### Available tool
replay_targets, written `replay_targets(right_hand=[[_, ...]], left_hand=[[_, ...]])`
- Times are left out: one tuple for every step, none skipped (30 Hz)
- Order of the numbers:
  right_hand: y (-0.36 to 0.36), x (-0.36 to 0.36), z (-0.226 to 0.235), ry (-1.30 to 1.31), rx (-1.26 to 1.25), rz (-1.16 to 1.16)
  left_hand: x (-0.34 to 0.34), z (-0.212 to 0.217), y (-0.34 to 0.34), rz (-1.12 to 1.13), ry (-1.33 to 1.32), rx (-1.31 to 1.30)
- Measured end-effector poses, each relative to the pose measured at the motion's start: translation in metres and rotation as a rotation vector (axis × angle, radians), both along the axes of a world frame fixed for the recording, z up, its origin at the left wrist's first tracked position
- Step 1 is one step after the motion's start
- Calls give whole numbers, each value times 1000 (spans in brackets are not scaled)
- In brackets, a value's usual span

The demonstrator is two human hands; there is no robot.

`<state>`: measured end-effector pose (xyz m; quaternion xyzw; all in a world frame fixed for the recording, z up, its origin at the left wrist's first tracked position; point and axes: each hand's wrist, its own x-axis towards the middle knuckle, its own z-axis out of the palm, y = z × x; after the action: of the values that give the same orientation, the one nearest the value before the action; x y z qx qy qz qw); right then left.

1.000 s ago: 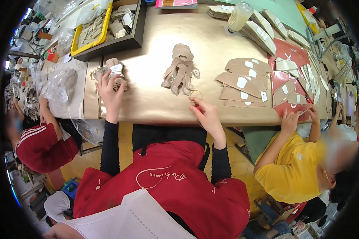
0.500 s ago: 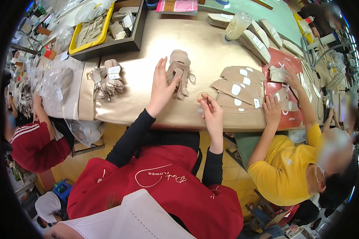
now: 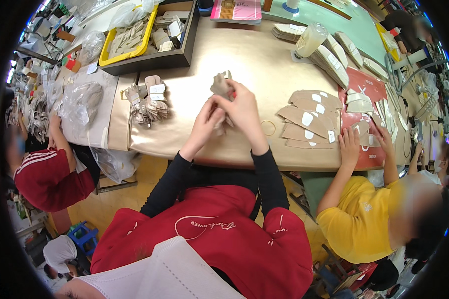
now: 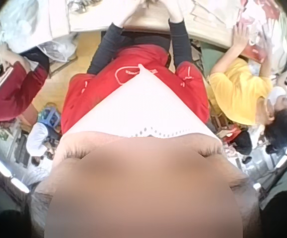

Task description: The person picks up small fabric pieces from a table, walks to a workstation, and uses red-handled scissors to trim edges and remove excess material from each piece. Trimmed pieces are placed in a pile on the table.

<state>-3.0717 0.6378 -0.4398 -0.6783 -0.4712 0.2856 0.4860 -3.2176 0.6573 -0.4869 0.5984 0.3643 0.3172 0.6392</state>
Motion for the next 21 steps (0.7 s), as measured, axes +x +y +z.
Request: replay_targets(right_hand=[[-9,-12,5,-3,35,75],[-12,-24,10,-60,59,134],[-12,-37,13,-65,95,111],[-13,-46,17,-71,173,110],[-15,-49,22,-2,156,140],[-17,-52,27,68,103,171],[-18,-54,31,125,82,189],[-20,-55,34,182,60,206],[-23,-54,38,226,71,207],[-25,-52,40,271,81,209],[-30,-48,42,335,57,213],[-34,-44,42,374,-7,149],[-37,-39,40,409,-22,111],[-41,-34,37,445,-18,81],[-46,-29,32,468,-52,43],[-53,-25,26,469,-78,29],[-60,-21,20,472,-108,10],[-69,-18,14,477,-141,-12],[-77,-15,7,427,-173,-31],[-83,-13,0,375,-202,-49],[-89,-11,-6,322,-241,-78]], left_hand=[[-5,1,0,3,-154,-124],[-11,3,0,2,-280,-290],[-16,5,0,0,-406,-457],[-18,7,2,11,-485,-544],[-21,10,4,23,-563,-631],[-24,13,8,38,-632,-722],[-26,15,13,7,-624,-728],[-29,17,19,-36,-625,-650],[-30,17,24,-14,-549,-582],[-31,17,29,9,-472,-514],[-31,16,36,8,-447,-490],[-31,15,44,39,-300,-485],[-32,14,52,46,-206,-453],[-33,12,59,52,-113,-421],[-34,11,66,69,-115,-470],[-37,10,72,55,-1,-312],[-39,10,77,42,136,-175],[-42,11,77,31,293,-64],[-45,13,78,22,521,48],[-46,14,72,129,584,314],[-46,16,63,259,618,576]])
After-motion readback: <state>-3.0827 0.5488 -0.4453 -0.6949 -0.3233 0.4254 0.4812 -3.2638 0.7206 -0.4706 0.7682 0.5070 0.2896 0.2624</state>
